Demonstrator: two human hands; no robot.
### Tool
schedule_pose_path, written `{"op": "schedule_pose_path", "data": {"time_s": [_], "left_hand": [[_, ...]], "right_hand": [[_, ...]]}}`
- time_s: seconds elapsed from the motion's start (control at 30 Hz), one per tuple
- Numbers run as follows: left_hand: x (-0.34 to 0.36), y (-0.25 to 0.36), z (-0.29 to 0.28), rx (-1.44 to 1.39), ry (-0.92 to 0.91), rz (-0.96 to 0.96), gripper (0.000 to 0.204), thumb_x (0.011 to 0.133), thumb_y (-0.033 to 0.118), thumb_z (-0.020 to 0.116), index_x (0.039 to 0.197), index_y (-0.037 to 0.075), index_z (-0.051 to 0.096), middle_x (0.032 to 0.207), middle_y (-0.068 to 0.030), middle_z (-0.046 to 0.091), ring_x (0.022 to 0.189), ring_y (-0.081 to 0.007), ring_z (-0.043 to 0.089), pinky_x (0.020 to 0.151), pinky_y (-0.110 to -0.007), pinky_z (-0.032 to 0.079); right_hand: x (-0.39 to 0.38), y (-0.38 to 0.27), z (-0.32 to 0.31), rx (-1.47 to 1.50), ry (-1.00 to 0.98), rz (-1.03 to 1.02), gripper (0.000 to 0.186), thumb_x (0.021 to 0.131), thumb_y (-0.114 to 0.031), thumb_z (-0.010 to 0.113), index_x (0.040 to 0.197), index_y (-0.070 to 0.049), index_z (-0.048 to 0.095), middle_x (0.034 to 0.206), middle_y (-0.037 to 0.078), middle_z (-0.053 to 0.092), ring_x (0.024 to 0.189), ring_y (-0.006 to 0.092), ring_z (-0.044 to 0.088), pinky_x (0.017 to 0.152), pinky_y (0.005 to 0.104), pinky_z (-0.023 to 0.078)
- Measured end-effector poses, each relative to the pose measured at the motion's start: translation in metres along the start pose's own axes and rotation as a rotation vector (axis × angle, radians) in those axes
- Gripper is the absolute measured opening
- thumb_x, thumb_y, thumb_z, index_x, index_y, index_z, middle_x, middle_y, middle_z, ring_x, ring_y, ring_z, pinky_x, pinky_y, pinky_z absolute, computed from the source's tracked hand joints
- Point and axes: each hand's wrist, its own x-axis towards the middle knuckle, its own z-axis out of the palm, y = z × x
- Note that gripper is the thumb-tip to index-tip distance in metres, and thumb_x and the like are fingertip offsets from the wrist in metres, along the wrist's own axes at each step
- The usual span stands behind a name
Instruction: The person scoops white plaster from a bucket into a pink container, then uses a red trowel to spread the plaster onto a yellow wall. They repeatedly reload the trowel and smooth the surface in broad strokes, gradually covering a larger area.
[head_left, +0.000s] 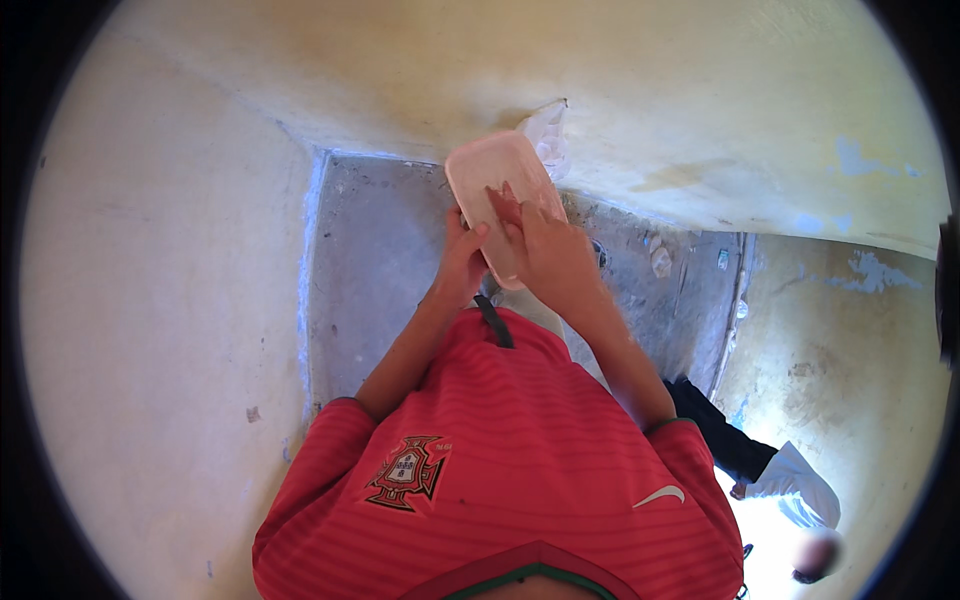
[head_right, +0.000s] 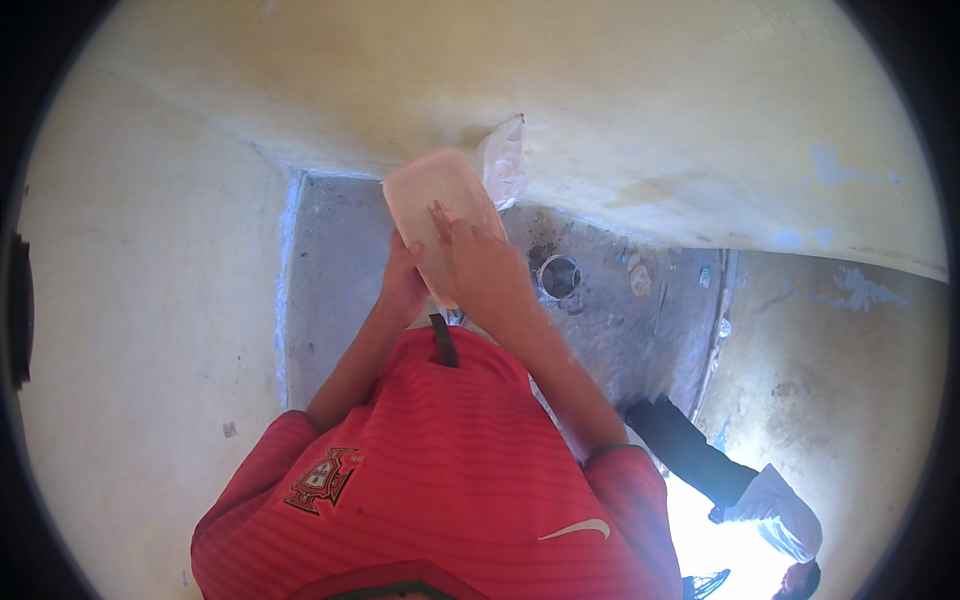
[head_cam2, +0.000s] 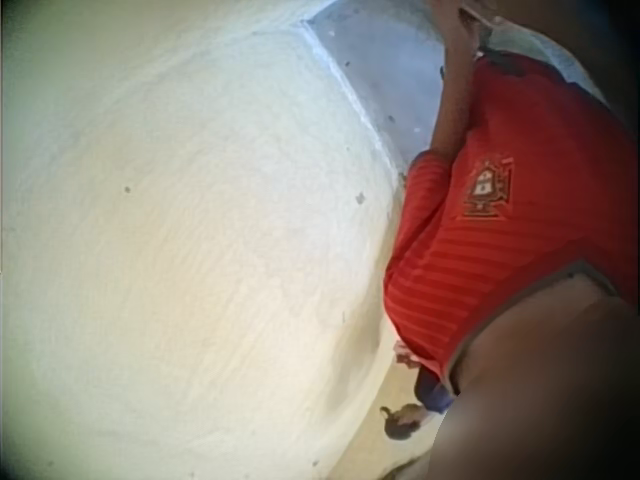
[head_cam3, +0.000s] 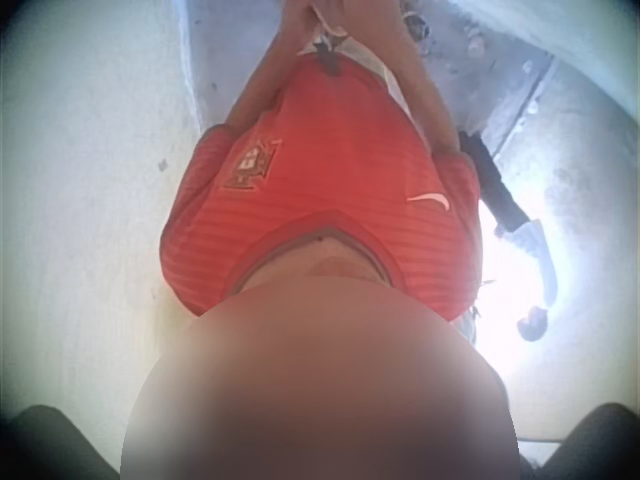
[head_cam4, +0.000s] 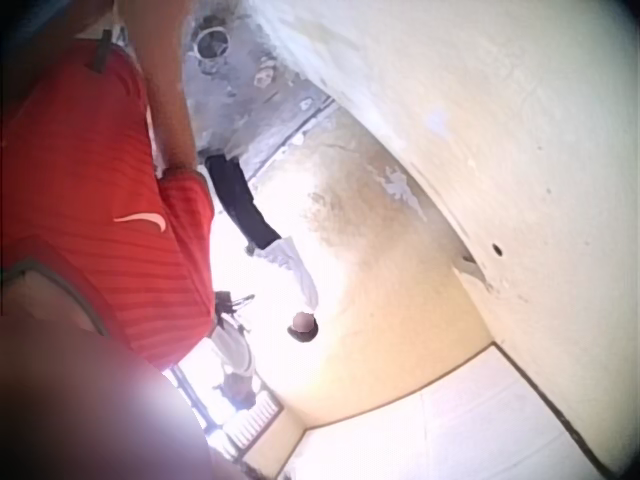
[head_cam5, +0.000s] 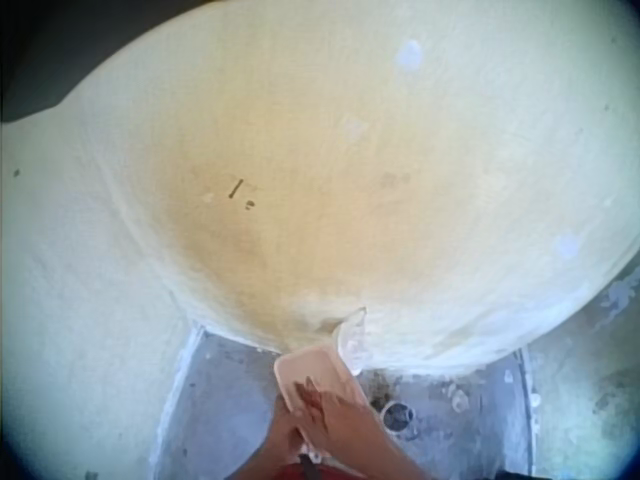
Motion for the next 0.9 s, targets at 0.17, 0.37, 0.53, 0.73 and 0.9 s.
{"op": "schedule_pose_path", "data": {"time_s": [0.17,0.37,0.53,0.73,0.9], "left_hand": [[-0.001,-0.003,0.003,-0.003,-0.059,-0.018,0.075,0.093,0.032,0.066,0.145,0.006,0.02,0.139,-0.0158,0.042,0.127,-0.0281,0.05,0.1,-0.046,0.05],[-0.003,-0.007,0.016,0.007,-0.022,0.037,0.075,0.094,0.035,0.065,0.147,0.007,0.02,0.14,-0.0151,0.042,0.13,-0.0292,0.049,0.1,-0.046,0.049],[-0.003,-0.012,0.031,-0.017,0.006,0.073,0.074,0.096,0.035,0.062,0.149,0.008,0.019,0.141,-0.0144,0.041,0.13,-0.0289,0.048,0.101,-0.047,0.049],[-0.009,-0.027,0.059,0.045,0.032,0.078,0.065,0.098,0.044,0.058,0.147,0.012,0.03,0.144,-0.0068,0.046,0.131,-0.0233,0.049,0.104,-0.044,0.047],[-0.006,-0.047,0.068,-0.011,0.04,0.15,0.065,0.098,0.04,0.058,0.148,0.012,0.027,0.143,-0.0086,0.045,0.13,-0.0242,0.05,0.102,-0.044,0.048]], "right_hand": [[0.023,0.01,-0.001,0.037,0.118,0.023,0.025,0.095,-0.023,0.057,0.103,0.0,0.054,0.085,0.027,0.066,0.075,0.0453,0.065,0.063,0.0549,0.051],[0.021,0.021,0.001,0.083,0.13,-0.126,0.022,0.094,-0.021,0.057,0.099,0.0,0.054,0.083,0.027,0.066,0.071,0.0465,0.065,0.062,0.0557,0.05],[0.011,0.018,-0.032,0.072,0.03,-0.024,0.021,0.094,-0.021,0.056,0.096,0.0,0.054,0.081,0.028,0.065,0.074,0.0467,0.065,0.064,0.0551,0.051],[0.02,0.048,-0.023,0.109,0.081,-0.128,0.021,0.095,-0.02,0.055,0.097,0.0,0.053,0.083,0.027,0.066,0.075,0.0477,0.065,0.065,0.0544,0.051],[-0.007,0.058,-0.043,0.061,-0.075,-0.104,0.023,0.095,-0.022,0.055,0.099,0.001,0.053,0.082,0.027,0.065,0.076,0.0469,0.065,0.065,0.0551,0.051]]}}
